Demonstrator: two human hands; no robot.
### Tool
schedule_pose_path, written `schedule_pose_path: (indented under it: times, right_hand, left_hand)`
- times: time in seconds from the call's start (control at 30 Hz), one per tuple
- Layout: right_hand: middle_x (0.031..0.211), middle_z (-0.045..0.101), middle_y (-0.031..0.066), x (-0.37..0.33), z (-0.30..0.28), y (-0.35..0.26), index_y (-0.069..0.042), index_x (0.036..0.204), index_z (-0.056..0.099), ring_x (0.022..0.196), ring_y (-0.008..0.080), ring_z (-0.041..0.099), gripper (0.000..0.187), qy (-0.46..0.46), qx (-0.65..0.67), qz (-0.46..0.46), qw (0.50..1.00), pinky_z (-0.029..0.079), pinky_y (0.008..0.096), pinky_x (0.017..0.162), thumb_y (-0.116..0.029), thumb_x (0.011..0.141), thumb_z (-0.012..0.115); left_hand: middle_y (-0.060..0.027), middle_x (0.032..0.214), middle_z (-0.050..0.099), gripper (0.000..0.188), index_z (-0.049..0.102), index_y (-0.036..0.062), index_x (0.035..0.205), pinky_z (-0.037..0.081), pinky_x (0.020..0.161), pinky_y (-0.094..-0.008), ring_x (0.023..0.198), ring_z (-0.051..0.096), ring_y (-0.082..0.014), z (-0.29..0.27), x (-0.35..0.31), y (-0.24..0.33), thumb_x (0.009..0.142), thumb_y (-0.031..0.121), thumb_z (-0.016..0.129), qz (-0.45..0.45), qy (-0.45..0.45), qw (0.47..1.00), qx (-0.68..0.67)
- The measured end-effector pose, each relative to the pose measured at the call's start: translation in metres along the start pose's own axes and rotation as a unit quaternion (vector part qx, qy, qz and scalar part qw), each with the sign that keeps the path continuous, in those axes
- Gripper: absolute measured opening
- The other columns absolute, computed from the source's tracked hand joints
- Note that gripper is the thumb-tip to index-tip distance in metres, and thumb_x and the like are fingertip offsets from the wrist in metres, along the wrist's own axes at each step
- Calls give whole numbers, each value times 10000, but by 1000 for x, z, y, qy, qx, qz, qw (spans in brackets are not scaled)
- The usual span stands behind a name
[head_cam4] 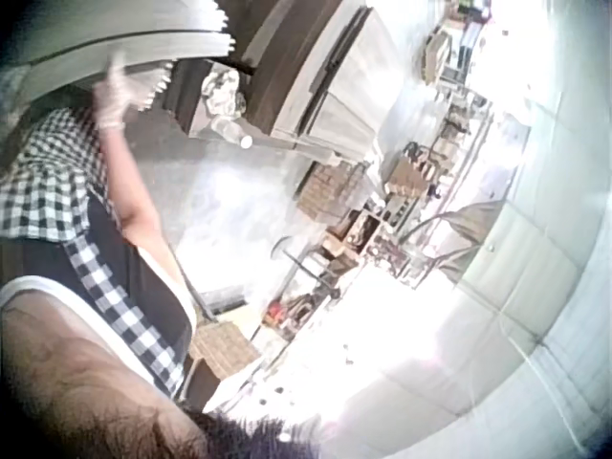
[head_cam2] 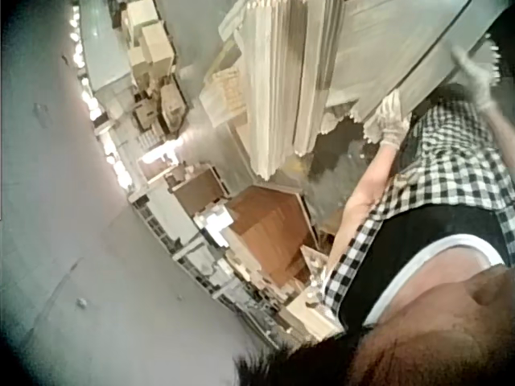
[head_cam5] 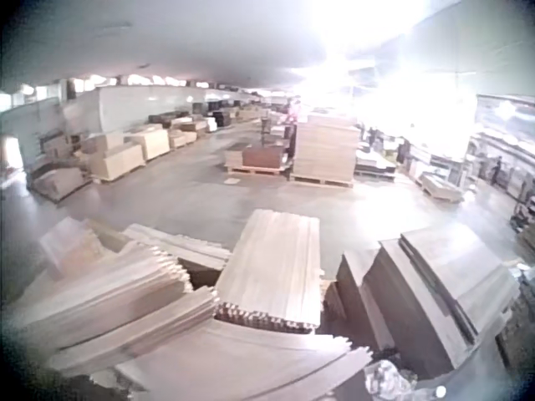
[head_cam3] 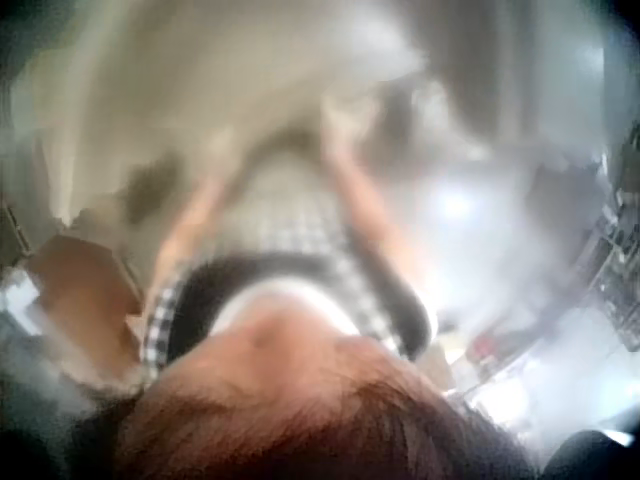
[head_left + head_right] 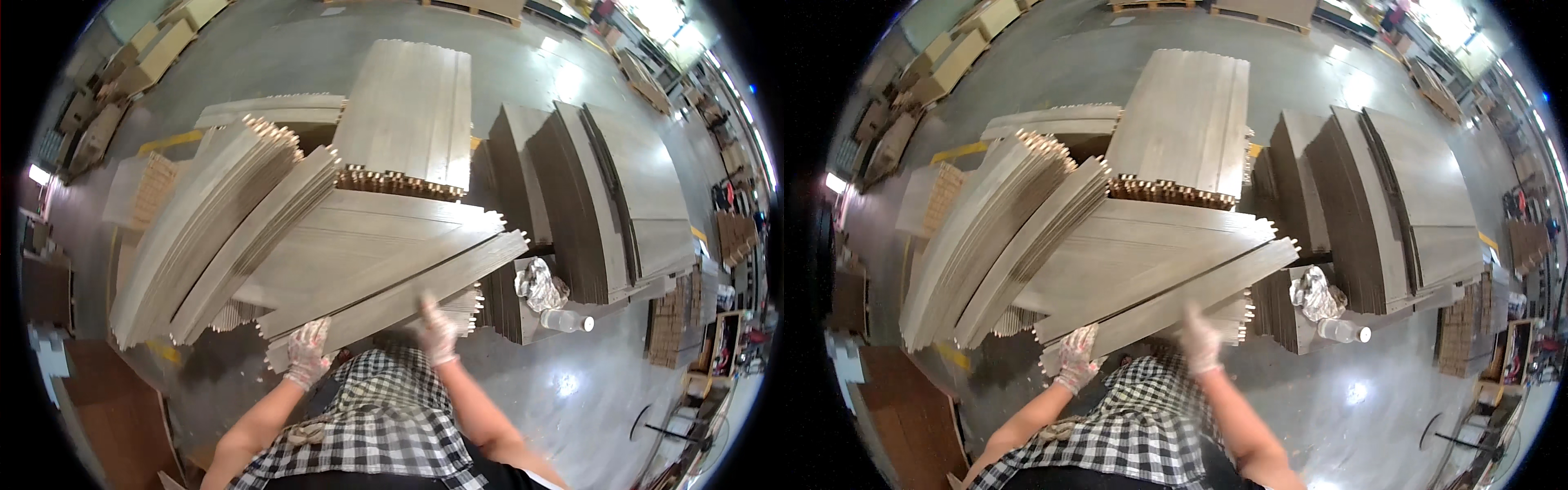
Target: The person picks up wooden planks from a pile by hand, turns them over to view the surfaces and edges, and places them onto a stack.
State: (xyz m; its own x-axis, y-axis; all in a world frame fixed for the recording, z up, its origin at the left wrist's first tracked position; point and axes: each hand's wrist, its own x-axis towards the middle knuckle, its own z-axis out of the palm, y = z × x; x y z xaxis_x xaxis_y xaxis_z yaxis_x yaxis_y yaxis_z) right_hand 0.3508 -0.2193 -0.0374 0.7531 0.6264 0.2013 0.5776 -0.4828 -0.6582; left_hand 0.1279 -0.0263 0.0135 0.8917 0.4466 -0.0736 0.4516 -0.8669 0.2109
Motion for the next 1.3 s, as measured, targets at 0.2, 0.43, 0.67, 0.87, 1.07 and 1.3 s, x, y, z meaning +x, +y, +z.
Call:
schedule_pose_path:
  times: [0.2, 0.43, 0.67, 0.87, 1.07, 1.3]
  right_hand:
    - [1150, 647, 151, -7, 7, -13, -139, 1322, 544, 815, 205, 688, 565, 89, 92, -72, 989, 541, 301, 738, 62, 794, 535]
    - [1025, 659, 85, -64, 59, -77, -130, 1300, 555, 790, 147, 615, 469, -70, 108, 108, 986, 505, 297, 724, -51, 839, 598]
    - [852, 694, 129, -53, 44, -121, -181, 1448, 360, 574, 195, 645, 705, -63, 64, 63, 994, 510, 332, 510, 38, 798, 526]
    - [846, 677, 77, -117, 131, -185, -119, 1446, 355, 617, 187, 602, 743, -305, 158, -72, 936, 479, 362, 500, -58, 766, 648]
    - [716, 626, 161, -102, 111, -186, -230, 1446, 340, 540, 325, 601, 765, -146, 97, -34, 984, 489, 437, 514, 44, 765, 554]
    - [950, 605, 157, -113, 118, -208, -176, 1418, 401, 772, 259, 588, 676, -269, 134, -121, 946, 487, 333, 694, 75, 799, 507]
  left_hand:
    - [-143, 1413, 389, 818, 359, 53, 1414, 290, 1064, -485, 1300, 359, -347, -20, -22, -11, 702, 257, 706, 11, 73, 996, -44]
    - [-218, 1382, 369, 697, 323, 14, 1421, 306, 1062, -463, 1250, 380, -396, -7, -88, -47, 811, 137, 636, -162, 197, 952, -169]
    - [-217, 1400, 342, 618, 295, 35, 1450, 307, 1076, -424, 1277, 367, -364, 2, -125, -69, 896, 95, 563, -214, 282, 899, -256]
    - [-193, 1401, 342, 540, 307, 37, 1440, 365, 1053, -395, 1269, 397, -329, 11, -150, -95, 944, 96, 512, -295, 297, 833, -363]
    - [-183, 1415, 328, 507, 319, 33, 1432, 377, 1042, -393, 1260, 409, -317, 11, -181, -112, 965, 135, 489, -327, 307, 807, -383]
    - [-175, 1402, 362, 480, 360, 23, 1409, 379, 1036, -393, 1250, 421, -302, 3, -164, -110, 964, 148, 487, -303, 336, 784, -425]
